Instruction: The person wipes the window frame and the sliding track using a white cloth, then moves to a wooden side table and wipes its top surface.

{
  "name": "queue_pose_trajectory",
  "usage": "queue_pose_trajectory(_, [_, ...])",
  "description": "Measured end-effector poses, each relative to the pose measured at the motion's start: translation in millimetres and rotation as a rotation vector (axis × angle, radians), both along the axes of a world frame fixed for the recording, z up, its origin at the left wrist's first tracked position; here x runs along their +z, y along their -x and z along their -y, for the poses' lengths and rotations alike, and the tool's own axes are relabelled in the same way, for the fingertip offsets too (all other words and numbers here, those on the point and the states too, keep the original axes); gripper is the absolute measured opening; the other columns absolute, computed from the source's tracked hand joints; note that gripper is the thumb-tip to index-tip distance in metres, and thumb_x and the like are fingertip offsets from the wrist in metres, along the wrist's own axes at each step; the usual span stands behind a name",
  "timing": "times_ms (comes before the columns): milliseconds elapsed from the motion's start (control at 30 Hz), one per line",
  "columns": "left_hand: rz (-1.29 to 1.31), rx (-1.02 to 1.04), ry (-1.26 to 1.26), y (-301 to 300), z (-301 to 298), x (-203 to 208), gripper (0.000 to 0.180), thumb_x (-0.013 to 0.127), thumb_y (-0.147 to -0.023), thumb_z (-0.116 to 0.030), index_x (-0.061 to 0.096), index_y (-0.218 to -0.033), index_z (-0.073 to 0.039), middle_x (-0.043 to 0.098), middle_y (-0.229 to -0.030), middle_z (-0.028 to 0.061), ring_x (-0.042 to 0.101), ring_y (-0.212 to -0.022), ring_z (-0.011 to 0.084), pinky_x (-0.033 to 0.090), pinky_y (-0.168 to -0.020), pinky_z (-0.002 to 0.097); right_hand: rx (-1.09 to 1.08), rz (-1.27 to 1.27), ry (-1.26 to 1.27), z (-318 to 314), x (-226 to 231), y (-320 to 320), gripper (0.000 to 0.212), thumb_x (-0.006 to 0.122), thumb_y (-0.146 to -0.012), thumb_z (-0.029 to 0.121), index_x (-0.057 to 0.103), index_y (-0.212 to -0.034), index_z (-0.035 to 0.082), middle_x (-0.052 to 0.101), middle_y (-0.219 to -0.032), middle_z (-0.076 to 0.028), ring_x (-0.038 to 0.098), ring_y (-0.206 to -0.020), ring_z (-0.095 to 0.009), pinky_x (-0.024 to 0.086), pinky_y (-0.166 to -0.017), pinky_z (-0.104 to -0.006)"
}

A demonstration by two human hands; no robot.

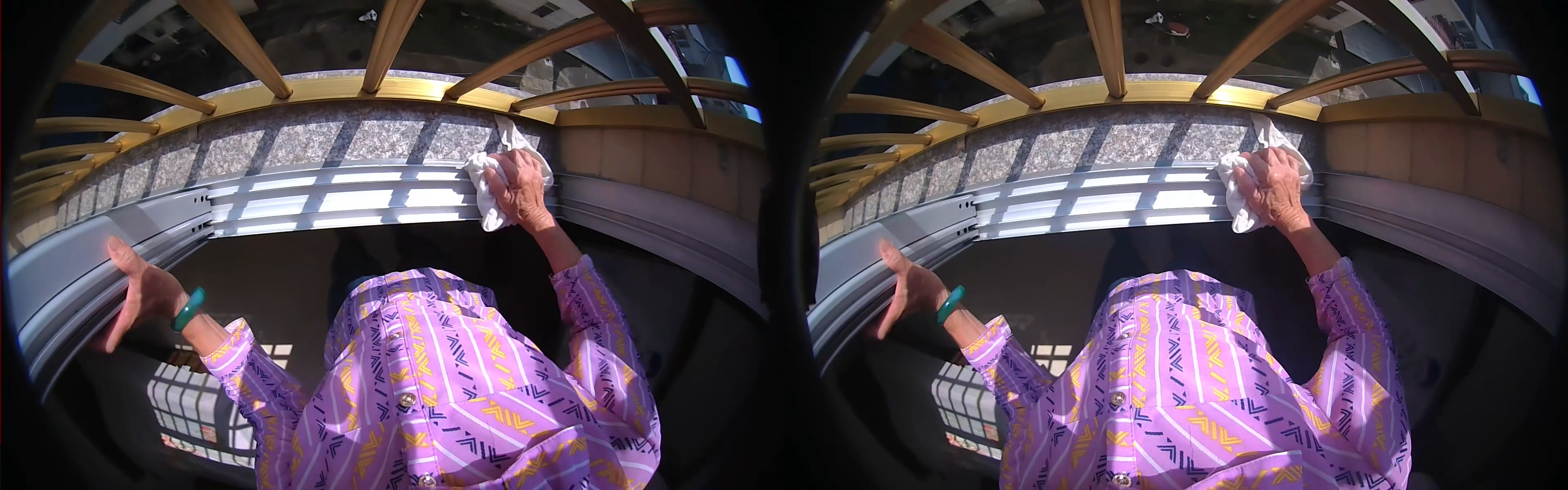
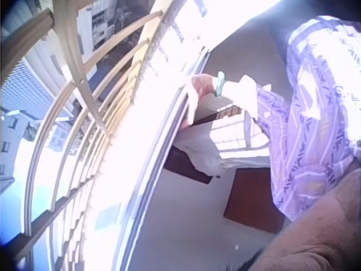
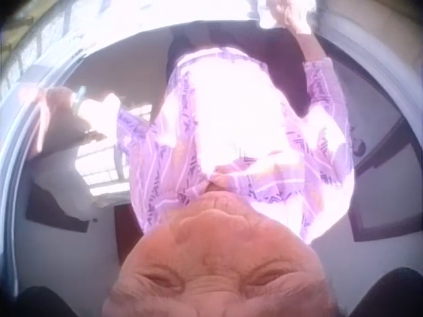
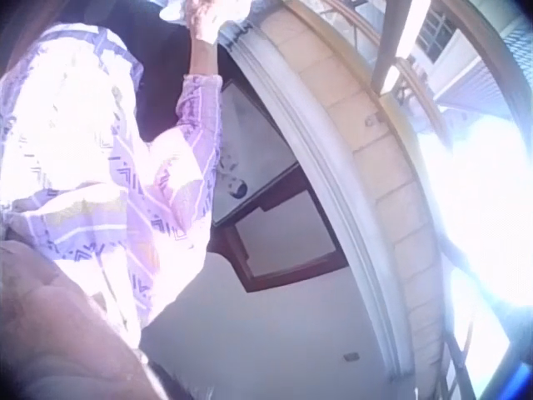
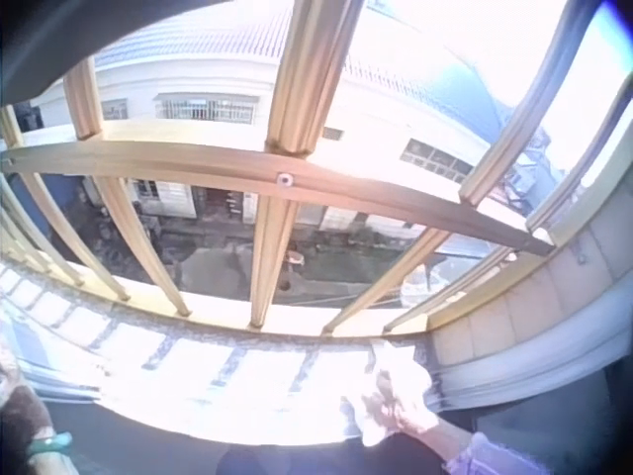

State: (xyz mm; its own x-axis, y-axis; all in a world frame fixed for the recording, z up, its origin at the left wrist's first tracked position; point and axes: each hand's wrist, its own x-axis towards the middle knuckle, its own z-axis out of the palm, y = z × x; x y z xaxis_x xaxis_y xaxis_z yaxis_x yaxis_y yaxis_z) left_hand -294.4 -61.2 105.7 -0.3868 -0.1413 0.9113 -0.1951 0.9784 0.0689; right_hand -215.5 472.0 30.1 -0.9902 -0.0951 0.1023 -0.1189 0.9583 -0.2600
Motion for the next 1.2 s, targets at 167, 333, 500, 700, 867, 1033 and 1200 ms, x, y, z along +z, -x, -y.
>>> queue_pose_trajectory(167, [-0.067, -0.079, 0.096, 8, -3, -2, 0.138, 0.085, -0.058, -0.031, -0.027, -0.137, -0.011, 0.022, -0.134, 0.0264, 0.036, -0.115, 0.0345, 0.037, -0.098, 0.0488, -0.228, -0.088, 0.168, -33, 45, -8, 0.023, 0.058, -0.084, 0.022, 0.063, -0.1, 0.005, 0.061, -0.089, -0.014, 0.058, -0.087, -0.033, 0.046, -0.077, -0.0389])
queue_pose_trajectory(333, [-0.166, -0.286, -0.353, -11, -44, 27, 0.099, 0.081, -0.067, -0.03, 0.014, -0.131, 0.004, 0.039, -0.122, 0.0276, 0.049, -0.104, 0.0333, 0.047, -0.089, 0.0432, 0.043, -0.27, 0.653, 61, 147, 52, 0.025, 0.053, -0.092, 0.016, 0.06, -0.11, 0.0, 0.061, -0.096, -0.013, 0.061, -0.085, -0.018, 0.049, -0.073, -0.0275])
queue_pose_trajectory(500, [-0.168, -0.795, -0.325, -50, -88, 39, 0.067, 0.065, -0.084, -0.038, 0.034, -0.119, 0.011, 0.05, -0.113, 0.0268, 0.055, -0.099, 0.0328, 0.049, -0.087, 0.0391, 0.082, -0.026, 1.189, 125, 187, 95, 0.033, 0.052, -0.091, 0.021, 0.053, -0.116, 0.0, 0.06, -0.097, -0.011, 0.059, -0.089, -0.021, 0.047, -0.079, -0.0312])
queue_pose_trajectory(700, [0.186, -1.067, -0.563, -29, -162, 43, 0.083, 0.07, -0.073, -0.054, 0.035, -0.125, 0.001, 0.042, -0.127, 0.025, 0.044, -0.117, 0.0368, 0.041, -0.096, 0.0458, -0.104, 0.159, 1.012, 101, 135, 65, 0.032, 0.045, -0.095, 0.024, 0.06, -0.101, -0.004, 0.061, -0.074, -0.007, 0.057, -0.069, -0.012, 0.046, -0.063, -0.026])
queue_pose_trajectory(867, [0.864, -1.244, -0.216, -10, -213, -8, 0.09, 0.075, -0.061, -0.056, 0.043, -0.131, -0.009, 0.037, -0.138, 0.017, 0.032, -0.129, 0.0398, 0.025, -0.104, 0.0553, -0.459, 0.25, 1.052, 72, 52, 7, 0.038, 0.061, -0.087, 0.023, 0.056, -0.116, -0.001, 0.063, -0.086, -0.006, 0.055, -0.07, -0.013, 0.045, -0.062, -0.0244])
queue_pose_trajectory(1033, [1.289, -1.268, -0.206, -1, -224, -34, 0.099, 0.079, -0.053, -0.046, 0.036, -0.139, -0.019, 0.037, -0.139, 0.0155, 0.027, -0.132, 0.0363, 0.014, -0.104, 0.0605, -0.729, 0.425, 1.429, 69, 77, -21, 0.045, 0.068, -0.075, 0.02, 0.057, -0.115, 0.002, 0.058, -0.075, -0.003, 0.046, -0.058, -0.008, 0.036, -0.051, -0.0205])
queue_pose_trajectory(1200, [1.196, -1.381, -0.271, 12, -223, -56, 0.072, 0.076, -0.058, -0.022, 0.05, -0.124, -0.012, 0.054, -0.118, 0.0139, 0.045, -0.116, 0.0332, 0.032, -0.098, 0.0453, -0.635, 0.435, 1.643, 59, 93, -29, 0.038, 0.07, -0.072, 0.013, 0.061, -0.108, 0.003, 0.058, -0.077, -0.002, 0.048, -0.06, -0.007, 0.038, -0.052, -0.0193])
